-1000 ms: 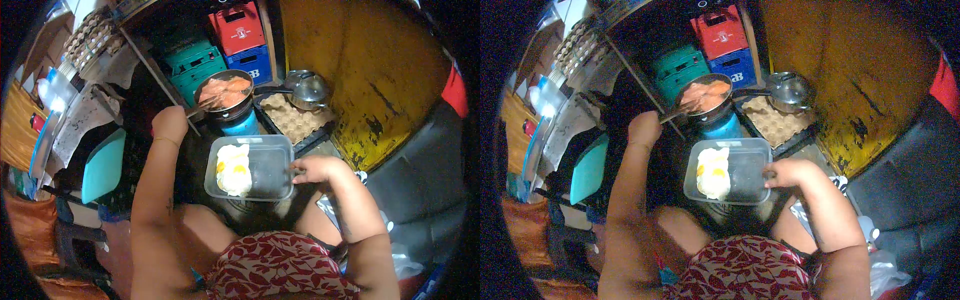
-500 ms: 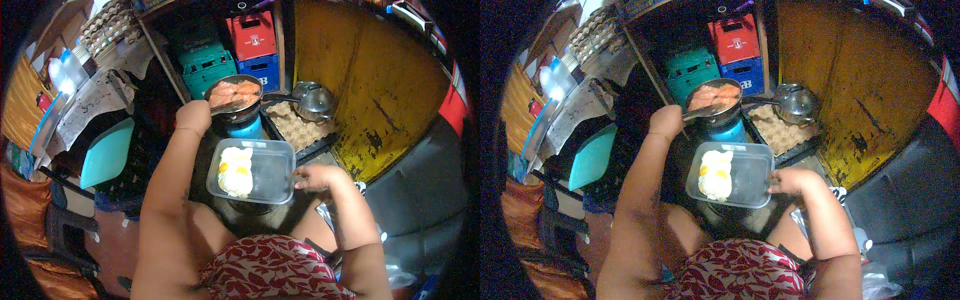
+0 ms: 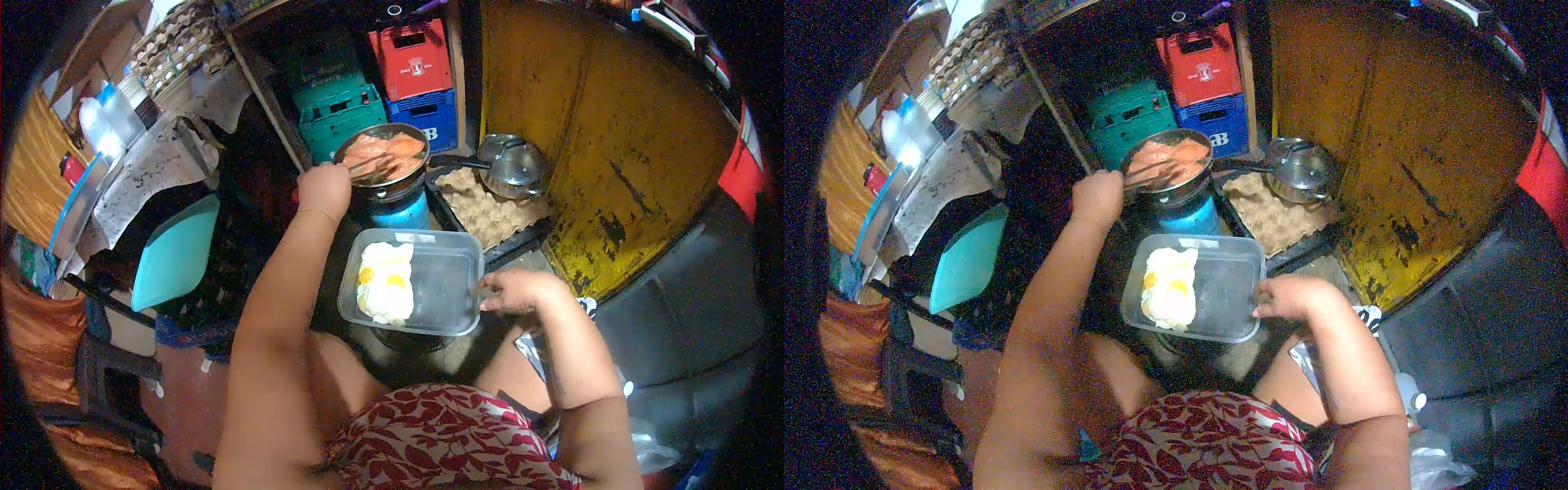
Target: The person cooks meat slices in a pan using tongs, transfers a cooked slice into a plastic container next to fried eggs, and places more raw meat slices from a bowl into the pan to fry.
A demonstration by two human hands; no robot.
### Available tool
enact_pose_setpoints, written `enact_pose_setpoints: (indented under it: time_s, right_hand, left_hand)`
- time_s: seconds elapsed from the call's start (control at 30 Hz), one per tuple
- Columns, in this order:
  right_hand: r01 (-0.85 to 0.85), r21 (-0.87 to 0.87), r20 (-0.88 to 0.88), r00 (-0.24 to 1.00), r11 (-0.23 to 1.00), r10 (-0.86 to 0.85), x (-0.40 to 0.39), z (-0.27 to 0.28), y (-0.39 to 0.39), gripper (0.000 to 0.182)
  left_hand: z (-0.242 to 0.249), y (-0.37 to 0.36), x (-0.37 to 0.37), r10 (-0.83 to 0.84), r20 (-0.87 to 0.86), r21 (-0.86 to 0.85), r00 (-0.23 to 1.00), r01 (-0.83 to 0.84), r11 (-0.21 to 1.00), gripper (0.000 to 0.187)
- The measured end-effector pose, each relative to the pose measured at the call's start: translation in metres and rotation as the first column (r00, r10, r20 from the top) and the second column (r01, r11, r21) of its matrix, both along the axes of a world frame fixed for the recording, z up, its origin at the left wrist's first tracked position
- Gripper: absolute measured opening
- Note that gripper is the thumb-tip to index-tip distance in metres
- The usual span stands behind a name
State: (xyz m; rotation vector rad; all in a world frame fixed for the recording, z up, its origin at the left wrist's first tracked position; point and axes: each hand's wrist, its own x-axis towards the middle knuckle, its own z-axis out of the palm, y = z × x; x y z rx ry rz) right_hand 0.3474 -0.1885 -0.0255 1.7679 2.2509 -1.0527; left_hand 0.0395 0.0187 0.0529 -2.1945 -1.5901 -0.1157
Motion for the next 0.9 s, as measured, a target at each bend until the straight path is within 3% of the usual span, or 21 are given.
enact_pose_setpoints:
  time_s: [0.27, 0.47, 0.77, 0.9]
  right_hand:
    - [0.033, -0.012, -0.012, 0.999, 0.999, -0.034, 0.001, 0.008, 0.0, 0.065]
    - [0.046, 0.009, -0.028, 0.999, 0.999, -0.046, 0.006, 0.003, 0.001, 0.063]
    - [-0.005, 0.08, -0.076, 0.997, 0.997, 0.011, 0.015, -0.004, -0.002, 0.059]
    - [-0.01, 0.09, -0.071, 0.997, 0.996, 0.017, 0.019, -0.01, 0.0, 0.059]
  left_hand:
    - [0.009, -0.003, 0.051, -0.022, 0.043, -0.064, 0.999, 0.025, 0.998, 0.023]
    - [-0.012, 0.017, 0.081, -0.029, -0.022, -0.034, 0.999, 0.028, 0.999, 0.024]
    - [0.007, 0.034, 0.059, 0.137, 0.278, -0.155, 0.951, -0.097, 0.983, 0.023]
    - [-0.004, 0.063, 0.032, 0.215, 0.268, -0.166, 0.939, -0.175, 0.97, 0.026]
